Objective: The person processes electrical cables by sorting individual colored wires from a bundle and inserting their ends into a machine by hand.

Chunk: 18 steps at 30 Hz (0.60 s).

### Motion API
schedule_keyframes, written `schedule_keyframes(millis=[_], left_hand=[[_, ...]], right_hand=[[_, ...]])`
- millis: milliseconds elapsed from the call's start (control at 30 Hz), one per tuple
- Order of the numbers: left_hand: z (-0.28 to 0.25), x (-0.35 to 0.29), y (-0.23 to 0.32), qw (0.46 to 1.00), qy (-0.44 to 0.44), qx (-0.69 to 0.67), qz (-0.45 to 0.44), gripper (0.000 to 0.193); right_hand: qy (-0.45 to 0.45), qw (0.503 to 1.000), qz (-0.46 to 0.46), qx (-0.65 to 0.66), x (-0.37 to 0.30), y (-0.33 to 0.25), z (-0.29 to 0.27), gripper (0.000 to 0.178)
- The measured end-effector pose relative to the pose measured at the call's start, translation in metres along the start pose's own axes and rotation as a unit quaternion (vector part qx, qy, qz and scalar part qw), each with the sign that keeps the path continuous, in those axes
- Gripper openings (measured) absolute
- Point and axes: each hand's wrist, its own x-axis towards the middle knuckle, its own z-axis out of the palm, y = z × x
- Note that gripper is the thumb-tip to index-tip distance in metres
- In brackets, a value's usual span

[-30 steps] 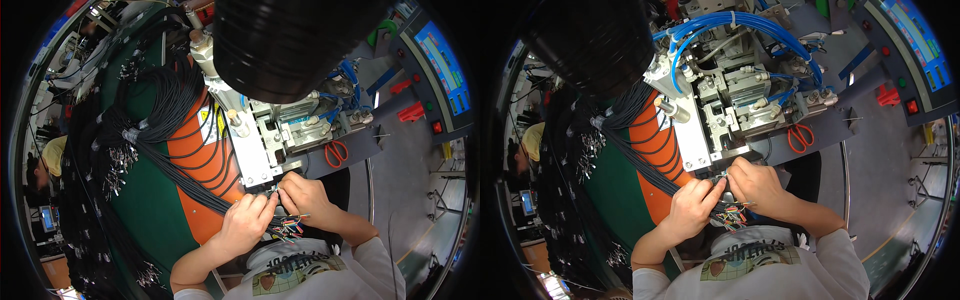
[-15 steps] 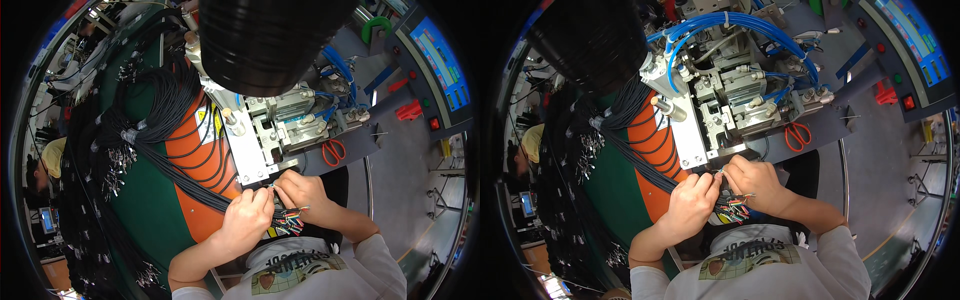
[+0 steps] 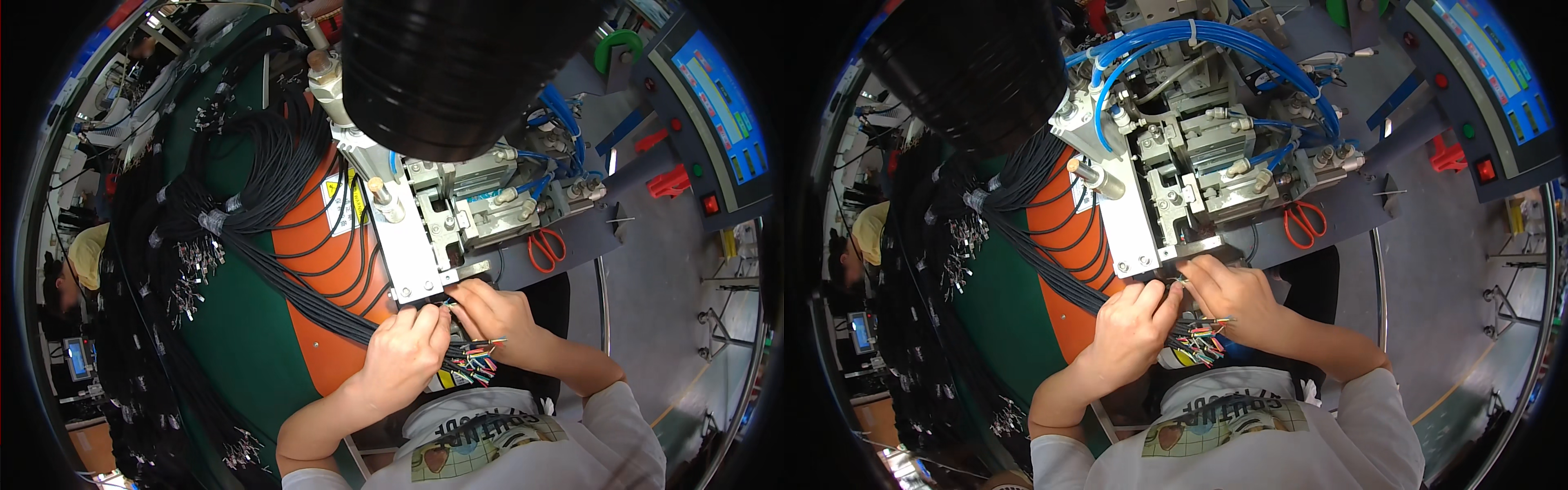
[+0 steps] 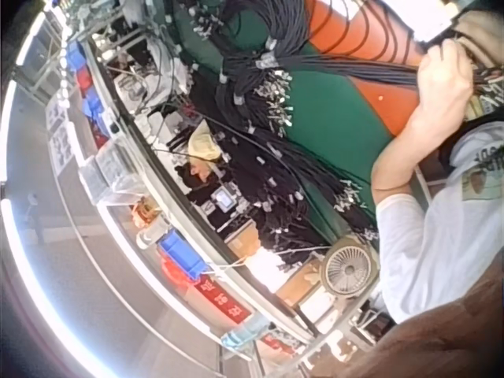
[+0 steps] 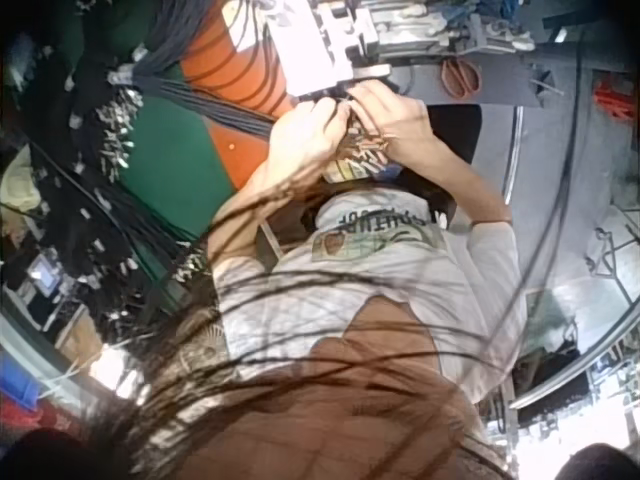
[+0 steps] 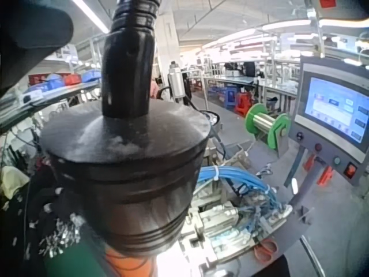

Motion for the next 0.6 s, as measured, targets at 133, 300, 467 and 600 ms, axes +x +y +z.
schedule_keyframes(millis=[133,300,467,600], left_hand=[[0.000,-0.003,-0.002,1.000,0.000,-0.023,-0.005,0.045],[-0.001,0.000,-0.002,1.000,0.003,-0.008,0.000,0.049],[0.004,-0.004,-0.004,1.000,0.013,-0.028,-0.007,0.047],[0.002,-0.006,-0.005,0.999,0.005,-0.033,-0.002,0.046]], right_hand=[[0.019,1.000,-0.005,0.001,-0.003,0.005,0.003,0.014],[-0.072,0.994,0.056,0.057,0.005,0.008,-0.008,0.008],[0.033,0.996,0.037,0.067,-0.002,0.004,0.002,0.010],[0.001,1.000,0.013,0.027,0.004,0.000,-0.005,0.011]])
